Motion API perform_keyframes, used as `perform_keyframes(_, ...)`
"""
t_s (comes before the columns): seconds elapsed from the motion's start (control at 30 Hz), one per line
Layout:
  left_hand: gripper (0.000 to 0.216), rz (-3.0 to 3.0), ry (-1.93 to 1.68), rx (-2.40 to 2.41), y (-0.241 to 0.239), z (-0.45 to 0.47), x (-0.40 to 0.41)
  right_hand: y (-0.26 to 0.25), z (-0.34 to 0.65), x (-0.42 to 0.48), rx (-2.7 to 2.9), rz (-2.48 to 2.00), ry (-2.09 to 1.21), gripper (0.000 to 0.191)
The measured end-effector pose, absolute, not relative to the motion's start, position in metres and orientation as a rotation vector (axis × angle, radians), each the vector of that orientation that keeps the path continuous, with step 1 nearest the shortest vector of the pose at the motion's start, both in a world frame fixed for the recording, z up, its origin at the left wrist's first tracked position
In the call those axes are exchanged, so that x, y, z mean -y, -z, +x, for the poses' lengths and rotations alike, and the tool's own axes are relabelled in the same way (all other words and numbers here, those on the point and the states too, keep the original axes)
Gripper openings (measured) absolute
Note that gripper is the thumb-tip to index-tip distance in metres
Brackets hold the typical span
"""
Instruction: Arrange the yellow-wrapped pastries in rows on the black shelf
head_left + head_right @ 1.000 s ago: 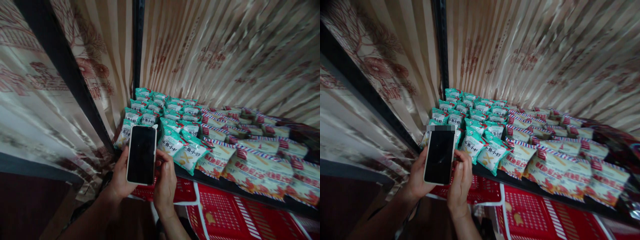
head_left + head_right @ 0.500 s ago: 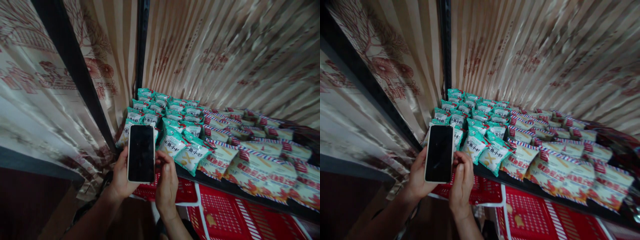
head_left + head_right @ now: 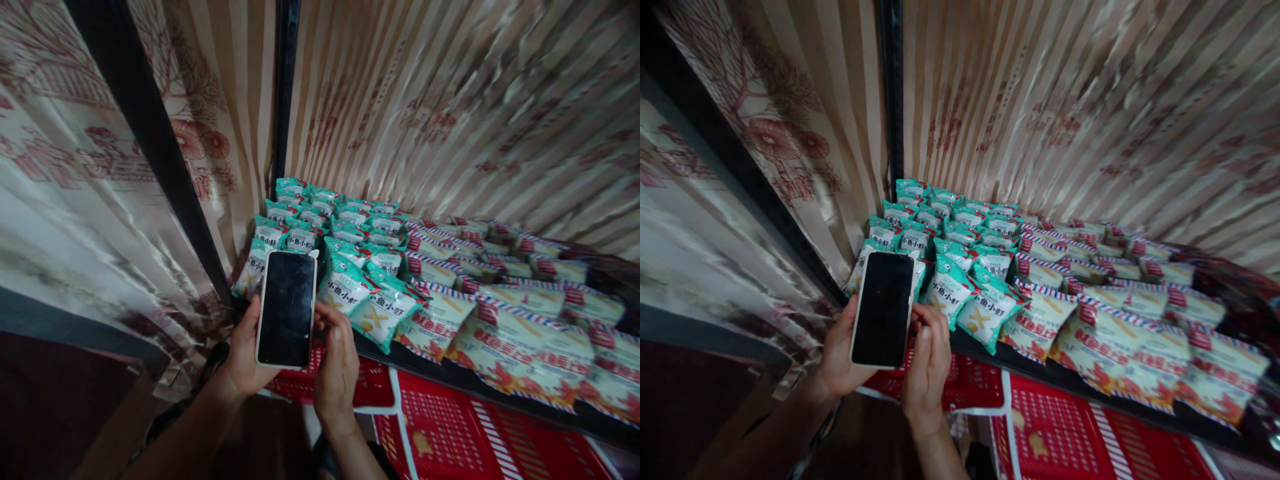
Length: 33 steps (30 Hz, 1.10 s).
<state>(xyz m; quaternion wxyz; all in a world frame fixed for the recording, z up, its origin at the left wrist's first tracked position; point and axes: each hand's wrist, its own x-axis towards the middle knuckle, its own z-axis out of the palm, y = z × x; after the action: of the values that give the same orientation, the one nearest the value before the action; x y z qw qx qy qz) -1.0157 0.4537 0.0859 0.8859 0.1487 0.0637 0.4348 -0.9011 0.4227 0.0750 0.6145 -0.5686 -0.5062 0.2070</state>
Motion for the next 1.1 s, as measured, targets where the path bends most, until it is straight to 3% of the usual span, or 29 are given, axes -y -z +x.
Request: perform_keyframes(1.1, 0.055, 0.207, -0.926, -0.161, -0.08, -1.011, -0.454, -0.072, -0.899, -0.422, 1.122, -1.342, -0.532, 0.043)
